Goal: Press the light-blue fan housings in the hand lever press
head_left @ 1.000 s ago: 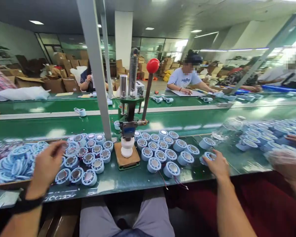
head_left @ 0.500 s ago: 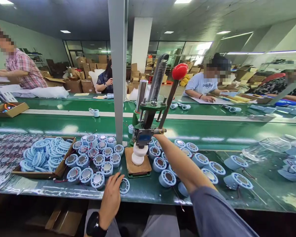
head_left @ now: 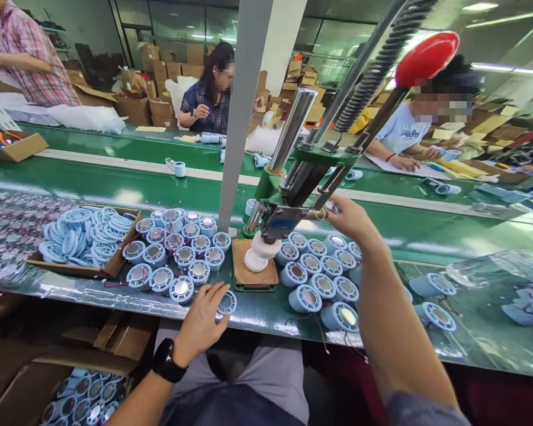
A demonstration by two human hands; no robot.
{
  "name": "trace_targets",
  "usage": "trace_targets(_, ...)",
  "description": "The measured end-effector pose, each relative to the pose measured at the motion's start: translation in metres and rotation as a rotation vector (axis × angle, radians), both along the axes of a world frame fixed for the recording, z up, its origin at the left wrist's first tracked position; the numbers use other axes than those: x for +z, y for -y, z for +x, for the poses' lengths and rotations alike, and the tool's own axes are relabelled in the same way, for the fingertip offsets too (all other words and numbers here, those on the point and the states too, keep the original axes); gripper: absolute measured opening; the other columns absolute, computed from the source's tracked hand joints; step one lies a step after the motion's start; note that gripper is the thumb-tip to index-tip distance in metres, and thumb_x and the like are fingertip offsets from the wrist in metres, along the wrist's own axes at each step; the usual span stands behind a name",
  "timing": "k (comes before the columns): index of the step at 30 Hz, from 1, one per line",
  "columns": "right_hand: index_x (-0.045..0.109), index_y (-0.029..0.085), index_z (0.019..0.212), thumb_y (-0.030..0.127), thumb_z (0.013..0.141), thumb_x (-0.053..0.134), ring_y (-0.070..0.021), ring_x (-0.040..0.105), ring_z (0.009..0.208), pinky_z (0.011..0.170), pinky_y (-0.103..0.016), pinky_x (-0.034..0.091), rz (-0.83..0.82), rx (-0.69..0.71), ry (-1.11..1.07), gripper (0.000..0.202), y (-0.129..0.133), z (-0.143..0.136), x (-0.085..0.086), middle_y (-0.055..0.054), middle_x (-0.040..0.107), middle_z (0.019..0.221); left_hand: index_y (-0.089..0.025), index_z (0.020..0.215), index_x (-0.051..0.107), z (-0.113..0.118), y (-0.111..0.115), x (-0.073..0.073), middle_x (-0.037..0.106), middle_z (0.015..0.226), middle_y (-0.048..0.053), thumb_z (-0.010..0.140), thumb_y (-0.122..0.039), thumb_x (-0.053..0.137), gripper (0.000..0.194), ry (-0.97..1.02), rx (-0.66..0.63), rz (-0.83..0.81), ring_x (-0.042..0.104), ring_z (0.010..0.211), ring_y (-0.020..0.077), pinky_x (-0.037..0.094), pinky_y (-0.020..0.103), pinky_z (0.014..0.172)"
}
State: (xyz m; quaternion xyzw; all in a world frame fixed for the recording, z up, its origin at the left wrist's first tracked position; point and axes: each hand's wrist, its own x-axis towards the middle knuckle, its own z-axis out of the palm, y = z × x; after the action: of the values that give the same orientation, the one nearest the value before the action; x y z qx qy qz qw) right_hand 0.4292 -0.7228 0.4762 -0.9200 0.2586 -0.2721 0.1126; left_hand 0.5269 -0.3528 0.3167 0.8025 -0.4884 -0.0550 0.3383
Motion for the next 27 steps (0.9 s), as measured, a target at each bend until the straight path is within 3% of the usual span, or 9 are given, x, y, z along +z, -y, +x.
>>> trace_targets(2,0.069,0.017,0.110,0.027,0.079,0.061,-0.0193,0.062,0.084,0.078,-0.034,0.054,0.092,0.193,-0.071,0.033,-0.030,-0.044,-0.004,-0.008,0.066,0.101,-0.021,0.137,0.055,-0.004,0.003,-0.002,0.060,0.134,0.013,0.080,-0.024,0.067,0.058,0.053,0.066,0.038,0.052,0.123,0.0333,0.047,0.054,0.102)
trace_targets(5,0.069,0.024,0.114,0.017,0.073,0.052,-0.0199,0.062,0.101,0.087,-0.033,0.055,0.280,0.503,-0.182,0.045,-0.103,-0.091,-0.037,-0.008,0.059,0.125,-0.021,0.130,0.059,-0.008,0.007,-0.006,0.063,0.125,0.013,0.083,-0.027,0.067,0.049,0.111,0.129,0.033,0.055,0.119,0.0333,0.048,0.053,0.099)
trace_targets(7,0.070,0.027,0.112,0.010,0.067,0.046,-0.0208,0.058,0.116,0.100,-0.036,0.050,0.381,0.565,-0.233,0.053,-0.150,-0.095,-0.067,-0.006,0.054,0.132,-0.021,0.130,0.059,-0.008,0.006,-0.007,0.064,0.124,0.013,0.086,-0.027,0.064,0.045,0.114,0.105,-0.016,0.056,0.118,0.0317,0.048,0.052,0.101)
trace_targets(9,0.071,0.026,0.107,0.005,0.063,0.043,-0.0214,0.053,0.125,0.108,-0.039,0.045,0.458,0.588,-0.226,0.056,-0.179,-0.085,-0.093,-0.006,0.052,0.133,-0.021,0.130,0.058,-0.005,0.003,-0.006,0.064,0.126,0.013,0.088,-0.027,0.061,0.043,0.083,0.076,-0.069,0.057,0.118,0.0302,0.047,0.051,0.103)
trace_targets(13,0.069,0.023,0.107,0.001,0.063,0.036,-0.0217,0.039,0.141,0.119,-0.044,0.034,0.542,0.523,0.022,0.059,-0.198,-0.064,-0.126,-0.004,0.041,0.147,-0.020,0.130,0.056,-0.001,-0.005,0.000,0.063,0.129,0.013,0.090,-0.032,0.058,0.042,-0.026,0.134,-0.140,0.059,0.122,0.0286,0.048,0.048,0.106)
trace_targets(17,0.048,0.022,0.138,0.013,0.076,0.055,-0.0267,0.040,0.140,0.117,-0.046,0.037,0.555,0.219,0.324,0.064,-0.220,-0.053,-0.153,-0.012,0.038,0.148,-0.020,0.130,0.056,-0.003,-0.011,0.007,0.064,0.131,0.012,0.088,-0.036,0.062,0.046,-0.087,0.222,-0.139,0.060,0.122,0.0288,0.050,0.048,0.105)
trace_targets(20,0.052,0.020,0.131,0.027,0.076,0.071,-0.0293,0.050,0.127,0.109,-0.046,0.046,0.528,-0.005,0.438,0.059,-0.240,-0.036,-0.167,-0.014,0.046,0.134,-0.021,0.131,0.055,-0.009,-0.017,0.008,0.065,0.130,0.012,0.086,-0.037,0.062,0.048,-0.083,0.203,-0.137,0.062,0.120,0.0287,0.051,0.048,0.104)
trace_targets(23,0.057,0.019,0.121,0.021,0.077,0.068,-0.0252,0.058,0.115,0.102,-0.041,0.051,0.572,0.017,0.453,0.045,-0.244,-0.026,-0.170,-0.012,0.054,0.121,-0.021,0.133,0.054,-0.014,-0.030,0.005,0.066,0.128,0.012,0.086,-0.036,0.061,0.050,-0.044,0.209,-0.110,0.063,0.118,0.0290,0.052,0.048,0.102)
trace_targets(27,0.052,0.019,0.132,0.017,0.077,0.066,-0.0233,0.059,0.120,0.109,-0.040,0.048,0.659,0.171,0.398,0.058,-0.238,-0.031,-0.167,-0.010,0.060,0.127,-0.021,0.135,0.051,-0.019,-0.042,0.009,0.068,0.125,0.012,0.086,-0.038,0.062,0.053,-0.037,0.306,-0.092,0.066,0.113,0.0293,0.055,0.047,0.097)
